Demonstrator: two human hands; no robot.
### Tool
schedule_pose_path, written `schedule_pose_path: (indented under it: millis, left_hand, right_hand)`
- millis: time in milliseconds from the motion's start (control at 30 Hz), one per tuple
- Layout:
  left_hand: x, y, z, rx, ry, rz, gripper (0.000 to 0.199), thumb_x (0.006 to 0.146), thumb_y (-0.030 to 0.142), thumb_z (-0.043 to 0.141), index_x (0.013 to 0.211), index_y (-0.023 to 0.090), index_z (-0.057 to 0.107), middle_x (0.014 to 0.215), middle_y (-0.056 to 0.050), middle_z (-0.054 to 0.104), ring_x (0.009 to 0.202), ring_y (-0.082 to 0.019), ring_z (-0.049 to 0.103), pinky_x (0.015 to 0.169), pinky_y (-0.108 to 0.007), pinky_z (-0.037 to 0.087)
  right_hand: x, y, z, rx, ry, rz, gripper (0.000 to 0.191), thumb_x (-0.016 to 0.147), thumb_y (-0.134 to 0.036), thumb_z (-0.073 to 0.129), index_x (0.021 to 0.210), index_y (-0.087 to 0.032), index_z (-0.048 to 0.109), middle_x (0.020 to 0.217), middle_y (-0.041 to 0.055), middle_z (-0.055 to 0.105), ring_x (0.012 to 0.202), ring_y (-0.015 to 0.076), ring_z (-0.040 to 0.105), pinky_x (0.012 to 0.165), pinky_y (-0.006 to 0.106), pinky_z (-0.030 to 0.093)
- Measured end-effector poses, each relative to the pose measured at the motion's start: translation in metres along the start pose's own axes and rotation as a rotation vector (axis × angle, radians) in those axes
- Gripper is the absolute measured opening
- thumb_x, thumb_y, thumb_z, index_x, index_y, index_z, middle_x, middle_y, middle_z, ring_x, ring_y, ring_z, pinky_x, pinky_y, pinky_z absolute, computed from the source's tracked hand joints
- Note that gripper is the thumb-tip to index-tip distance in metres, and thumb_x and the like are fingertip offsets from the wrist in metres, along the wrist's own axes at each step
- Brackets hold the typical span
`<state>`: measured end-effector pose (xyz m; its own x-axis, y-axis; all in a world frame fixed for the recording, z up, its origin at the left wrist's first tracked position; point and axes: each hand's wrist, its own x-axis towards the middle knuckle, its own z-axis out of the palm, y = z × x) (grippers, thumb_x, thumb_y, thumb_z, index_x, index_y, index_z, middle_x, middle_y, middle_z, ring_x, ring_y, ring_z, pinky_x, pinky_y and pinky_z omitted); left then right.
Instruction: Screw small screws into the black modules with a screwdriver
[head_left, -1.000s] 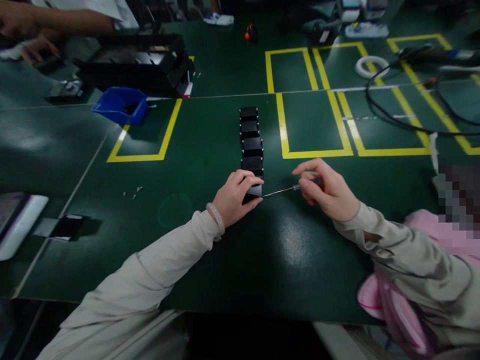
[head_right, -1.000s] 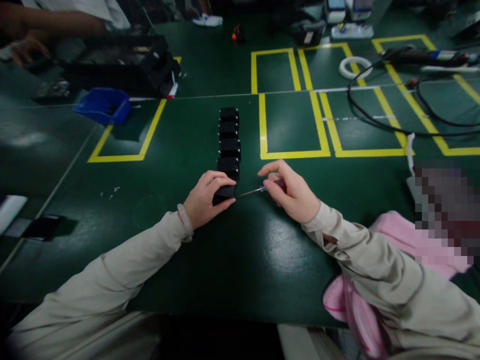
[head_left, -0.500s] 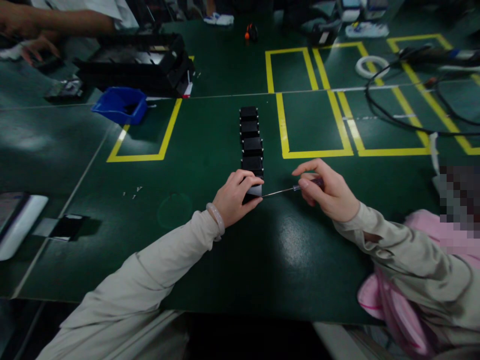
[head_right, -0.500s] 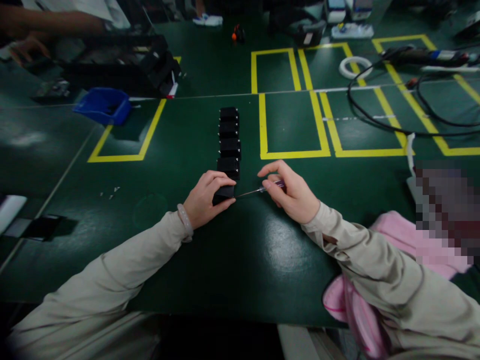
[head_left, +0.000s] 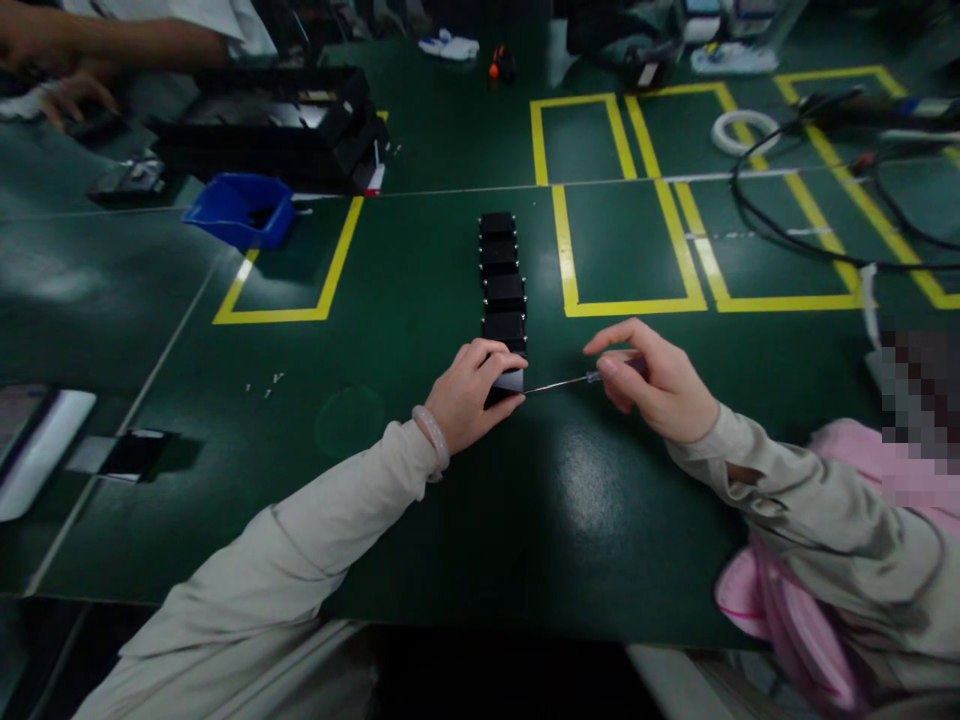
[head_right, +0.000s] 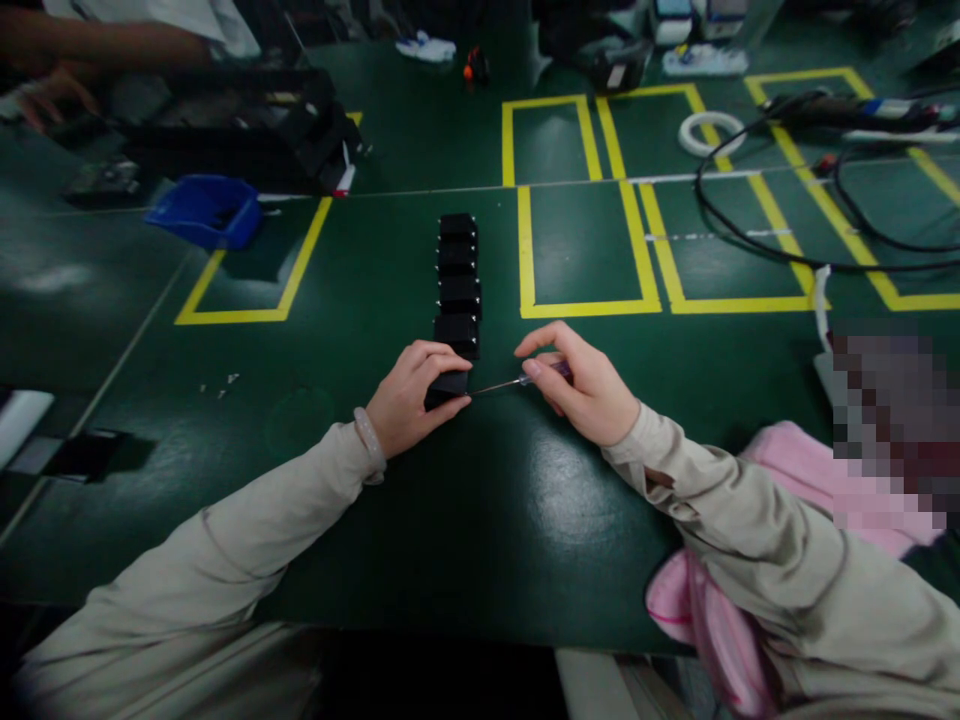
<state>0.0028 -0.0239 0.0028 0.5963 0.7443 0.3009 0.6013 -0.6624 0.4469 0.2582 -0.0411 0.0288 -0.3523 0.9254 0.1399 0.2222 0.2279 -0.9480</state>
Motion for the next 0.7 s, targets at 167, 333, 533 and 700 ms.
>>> schedule_pose_path:
  millis: [167,333,533,700]
  left_hand:
    - [-0.0005,-0.0001,0.0002,-0.003,0.0,-0.006,0.033,0.087,0.023,0.065,0.118,0.018,0.055,0.117,-0.01,0.055,0.11,-0.026,0.054,0.095,-0.044,0.049]
    - [-0.0001,-0.0002,0.0002,-0.006,0.001,-0.006,0.033,0.087,0.023,0.065,0.118,0.018,0.055,0.117,-0.01,0.055,0.11,-0.026,0.054,0.095,-0.044,0.049]
    - [-0.0005,-0.0004,0.0007,-0.007,0.01,0.007,0.033,0.087,0.022,0.065,0.118,0.018,0.054,0.117,-0.01,0.055,0.11,-0.026,0.054,0.096,-0.044,0.048]
    - [-0.0003,0.0003,0.0002,-0.007,0.0,-0.007,0.033,0.087,0.023,0.064,0.118,0.019,0.054,0.118,-0.01,0.055,0.11,-0.026,0.054,0.096,-0.046,0.048]
  right_hand:
    - [-0.0006,0.0003,-0.001,-0.006,-0.004,0.0,0.011,0.097,-0.029,0.05,0.103,-0.02,0.051,0.052,-0.0092,0.044,0.038,0.0068,0.043,0.038,0.02,0.032]
    - [-0.0005,0.0017,-0.0011,-0.017,-0.003,-0.009,0.013,0.098,-0.03,0.05,0.106,-0.02,0.049,0.054,-0.0087,0.044,0.041,0.0073,0.044,0.041,0.021,0.035]
    - [-0.0004,-0.0008,0.0001,0.011,-0.001,0.013,0.013,0.097,-0.032,0.051,0.101,-0.02,0.051,0.05,-0.0098,0.042,0.037,0.0072,0.042,0.037,0.02,0.032]
    - [-0.0015,0.0003,-0.0011,-0.02,-0.004,-0.009,0.013,0.098,-0.029,0.05,0.107,-0.02,0.05,0.055,-0.0086,0.044,0.041,0.0074,0.044,0.042,0.022,0.035]
